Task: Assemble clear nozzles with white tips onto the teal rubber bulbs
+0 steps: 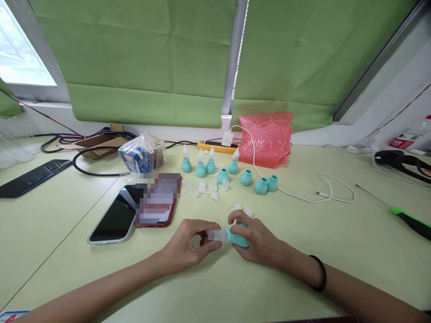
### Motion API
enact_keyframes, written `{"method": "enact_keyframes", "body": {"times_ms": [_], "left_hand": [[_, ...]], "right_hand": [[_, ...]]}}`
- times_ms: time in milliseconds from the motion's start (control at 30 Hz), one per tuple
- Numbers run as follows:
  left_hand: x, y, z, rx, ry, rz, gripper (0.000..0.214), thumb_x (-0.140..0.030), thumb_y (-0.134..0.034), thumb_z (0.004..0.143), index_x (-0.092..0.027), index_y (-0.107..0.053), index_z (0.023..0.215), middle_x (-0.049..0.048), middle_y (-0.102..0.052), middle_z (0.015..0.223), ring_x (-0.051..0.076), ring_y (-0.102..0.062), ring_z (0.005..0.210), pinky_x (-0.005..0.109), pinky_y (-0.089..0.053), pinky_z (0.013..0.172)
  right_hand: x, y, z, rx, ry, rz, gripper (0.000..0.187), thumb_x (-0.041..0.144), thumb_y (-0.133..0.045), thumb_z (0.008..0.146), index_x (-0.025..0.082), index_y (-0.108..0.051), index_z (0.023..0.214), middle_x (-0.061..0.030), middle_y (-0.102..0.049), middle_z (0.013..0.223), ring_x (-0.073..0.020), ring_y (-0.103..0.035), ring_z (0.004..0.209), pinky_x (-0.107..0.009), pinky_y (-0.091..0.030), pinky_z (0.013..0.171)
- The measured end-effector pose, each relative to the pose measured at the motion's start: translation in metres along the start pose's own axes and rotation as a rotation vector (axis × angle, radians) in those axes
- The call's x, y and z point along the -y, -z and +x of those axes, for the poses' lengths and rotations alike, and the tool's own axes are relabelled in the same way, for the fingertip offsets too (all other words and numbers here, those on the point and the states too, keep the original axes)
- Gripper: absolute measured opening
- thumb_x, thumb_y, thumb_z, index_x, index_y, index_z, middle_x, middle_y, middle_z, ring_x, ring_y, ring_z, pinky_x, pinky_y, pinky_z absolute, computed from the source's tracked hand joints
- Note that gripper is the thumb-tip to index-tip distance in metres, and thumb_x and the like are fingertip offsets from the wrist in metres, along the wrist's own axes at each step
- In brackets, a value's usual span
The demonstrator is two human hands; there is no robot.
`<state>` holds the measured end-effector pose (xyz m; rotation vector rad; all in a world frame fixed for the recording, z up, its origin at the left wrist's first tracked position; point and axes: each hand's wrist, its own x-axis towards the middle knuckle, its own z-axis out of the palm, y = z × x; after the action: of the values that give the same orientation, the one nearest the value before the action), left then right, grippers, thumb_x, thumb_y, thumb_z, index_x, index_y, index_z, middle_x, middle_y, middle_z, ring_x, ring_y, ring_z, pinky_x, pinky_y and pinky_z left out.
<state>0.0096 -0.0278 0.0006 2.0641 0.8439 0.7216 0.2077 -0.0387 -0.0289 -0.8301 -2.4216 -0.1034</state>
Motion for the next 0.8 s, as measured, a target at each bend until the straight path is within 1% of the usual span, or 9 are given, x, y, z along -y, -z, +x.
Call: {"method": "enact_keyframes", "body": {"times_ms": [67,133,200,267,367,467,600,700,800], "left_hand": [[0.002,-0.002,0.000,0.006,-0.028,0.025,0.023,-0.027,-0.052,0.074,-0.011,-0.061,0.088,0.0032,-0.058,0.064,0.012,-0.051,0.056,0.020,-0.042,0.053],[0.004,-0.005,-0.001,-0.037,-0.091,0.070,0.023,-0.026,-0.053,0.073,-0.010,-0.061,0.089,0.0035,-0.059,0.064,0.012,-0.052,0.057,0.021,-0.043,0.055],[0.007,-0.007,-0.002,-0.093,-0.172,0.111,0.023,-0.024,-0.054,0.073,-0.010,-0.060,0.091,0.0039,-0.060,0.065,0.013,-0.053,0.058,0.022,-0.043,0.057],[0.009,-0.008,-0.002,-0.113,-0.228,0.133,0.022,-0.024,-0.053,0.074,-0.010,-0.060,0.091,0.0037,-0.059,0.064,0.012,-0.053,0.058,0.022,-0.043,0.057],[0.008,-0.007,-0.003,-0.074,-0.245,0.126,0.021,-0.023,-0.052,0.075,-0.011,-0.060,0.090,0.0025,-0.056,0.061,0.011,-0.050,0.054,0.022,-0.042,0.054],[0.006,-0.006,-0.003,-0.018,-0.249,0.117,0.021,-0.023,-0.051,0.076,-0.011,-0.060,0.091,0.0031,-0.055,0.061,0.011,-0.048,0.054,0.022,-0.040,0.053],[0.005,-0.005,-0.003,0.015,-0.280,0.137,0.023,-0.022,-0.051,0.075,-0.011,-0.060,0.093,0.0053,-0.055,0.064,0.012,-0.048,0.056,0.022,-0.039,0.053],[0.005,-0.004,-0.002,0.001,-0.209,0.032,0.023,-0.023,-0.058,0.071,-0.011,-0.062,0.090,0.0032,-0.054,0.062,0.011,-0.047,0.055,0.022,-0.039,0.053],[0.003,-0.004,-0.001,-0.006,-0.044,-0.258,0.028,-0.023,-0.067,0.062,-0.012,-0.062,0.088,0.0022,-0.055,0.066,0.011,-0.049,0.060,0.023,-0.042,0.058]], "right_hand": [[0.001,-0.002,0.000,-0.038,-0.035,0.109,0.042,0.006,-0.043,0.064,0.022,-0.026,0.100,-0.0051,-0.043,0.089,-0.0146,-0.048,0.074,-0.022,-0.037,0.053],[0.003,-0.003,0.001,-0.055,-0.118,0.227,0.045,0.005,-0.045,0.060,0.022,-0.027,0.098,-0.0035,-0.043,0.085,-0.0150,-0.047,0.072,-0.022,-0.037,0.053],[0.007,-0.001,0.004,-0.047,-0.226,0.332,0.045,0.004,-0.045,0.056,0.021,-0.029,0.094,-0.0017,-0.043,0.083,-0.0120,-0.045,0.063,-0.022,-0.035,0.051],[0.012,0.003,0.007,-0.006,-0.334,0.434,0.043,0.003,-0.046,0.055,0.022,-0.030,0.091,0.0002,-0.042,0.082,-0.0078,-0.041,0.052,-0.021,-0.032,0.047],[0.016,0.008,0.010,0.090,-0.444,0.601,0.043,0.001,-0.046,0.054,0.022,-0.032,0.088,0.0026,-0.041,0.079,-0.0049,-0.038,0.047,-0.019,-0.028,0.043],[0.016,0.010,0.011,0.145,-0.484,0.739,0.045,-0.001,-0.046,0.051,0.022,-0.033,0.087,0.0034,-0.041,0.079,-0.0056,-0.039,0.052,-0.017,-0.027,0.044],[0.012,0.008,0.011,0.195,-0.518,0.879,0.047,-0.003,-0.048,0.048,0.022,-0.036,0.086,0.0037,-0.042,0.081,-0.0067,-0.040,0.059,-0.016,-0.029,0.046],[0.014,0.008,0.012,0.194,-0.531,0.937,0.044,-0.002,-0.049,0.050,0.022,-0.036,0.085,0.0027,-0.044,0.084,-0.0058,-0.041,0.057,-0.016,-0.029,0.045],[0.023,0.011,0.014,0.109,-0.531,1.005,0.042,0.003,-0.051,0.057,0.022,-0.033,0.089,0.0004,-0.044,0.087,-0.0066,-0.045,0.057,-0.017,-0.033,0.047]]}}
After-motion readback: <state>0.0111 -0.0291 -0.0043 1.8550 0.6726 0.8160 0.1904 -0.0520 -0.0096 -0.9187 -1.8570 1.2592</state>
